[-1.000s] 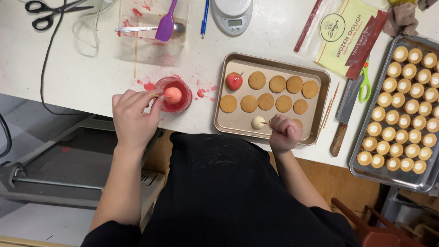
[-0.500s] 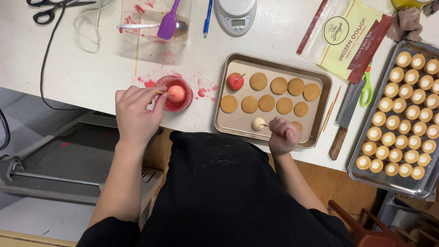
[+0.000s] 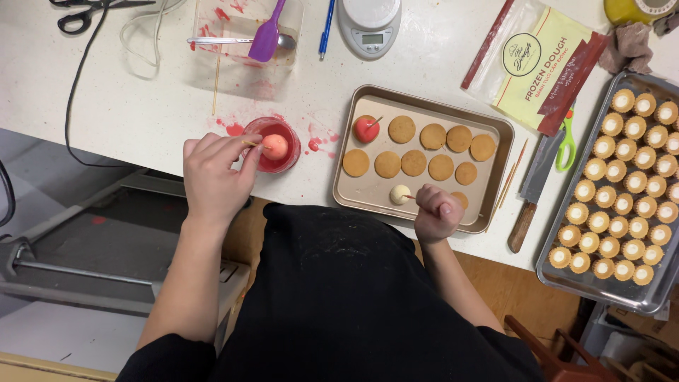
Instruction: The person dips small spherical pastries into a red glaze and places them back onto a baking sheet, using a wooden skewer to handle the items and a spatula to stir the glaze.
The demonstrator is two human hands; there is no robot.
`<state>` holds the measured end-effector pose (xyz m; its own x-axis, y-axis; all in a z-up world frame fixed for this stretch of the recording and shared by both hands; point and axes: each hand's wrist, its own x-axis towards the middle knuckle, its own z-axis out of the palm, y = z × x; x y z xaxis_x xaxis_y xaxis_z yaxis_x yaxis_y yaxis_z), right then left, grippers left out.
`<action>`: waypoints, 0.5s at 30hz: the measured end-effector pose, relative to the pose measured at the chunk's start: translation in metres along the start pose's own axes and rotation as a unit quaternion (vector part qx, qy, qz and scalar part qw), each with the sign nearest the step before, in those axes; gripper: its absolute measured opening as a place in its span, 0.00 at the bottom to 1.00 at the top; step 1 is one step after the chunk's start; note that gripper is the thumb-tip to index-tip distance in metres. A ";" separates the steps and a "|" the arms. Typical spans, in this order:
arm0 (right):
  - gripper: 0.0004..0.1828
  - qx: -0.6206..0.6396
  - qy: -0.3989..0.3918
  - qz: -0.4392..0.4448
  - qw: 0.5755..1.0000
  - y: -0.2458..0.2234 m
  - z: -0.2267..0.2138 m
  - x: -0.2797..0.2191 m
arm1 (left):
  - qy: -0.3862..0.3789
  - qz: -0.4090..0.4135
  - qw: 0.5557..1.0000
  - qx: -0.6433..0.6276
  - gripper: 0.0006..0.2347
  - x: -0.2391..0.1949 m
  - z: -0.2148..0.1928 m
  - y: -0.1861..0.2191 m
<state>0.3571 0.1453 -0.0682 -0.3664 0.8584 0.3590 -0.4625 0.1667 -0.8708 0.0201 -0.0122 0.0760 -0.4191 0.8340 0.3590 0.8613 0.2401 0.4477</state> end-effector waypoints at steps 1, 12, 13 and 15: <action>0.32 -0.006 -0.002 -0.003 1.000 0.000 0.001 0.001 | 0.003 0.001 1.000 -0.001 0.04 0.000 0.000 0.000; 0.32 -0.041 -0.018 -0.001 0.999 0.000 0.007 0.000 | 0.012 0.002 1.000 0.002 0.04 -0.001 0.001 0.001; 0.32 -0.036 -0.017 -0.003 0.999 0.001 0.007 -0.001 | 0.013 0.002 1.000 0.003 0.04 0.000 0.001 0.001; 0.31 -0.026 -0.015 -0.003 1.000 0.003 0.006 -0.003 | 0.013 -0.001 1.000 0.002 0.04 -0.001 0.002 0.002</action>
<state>0.3520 0.1397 -0.0695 -0.3874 0.8428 0.3737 -0.4234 0.1974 -0.8842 0.0229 -0.0116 0.0753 -0.4275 0.8205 0.3796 0.8620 0.2434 0.4446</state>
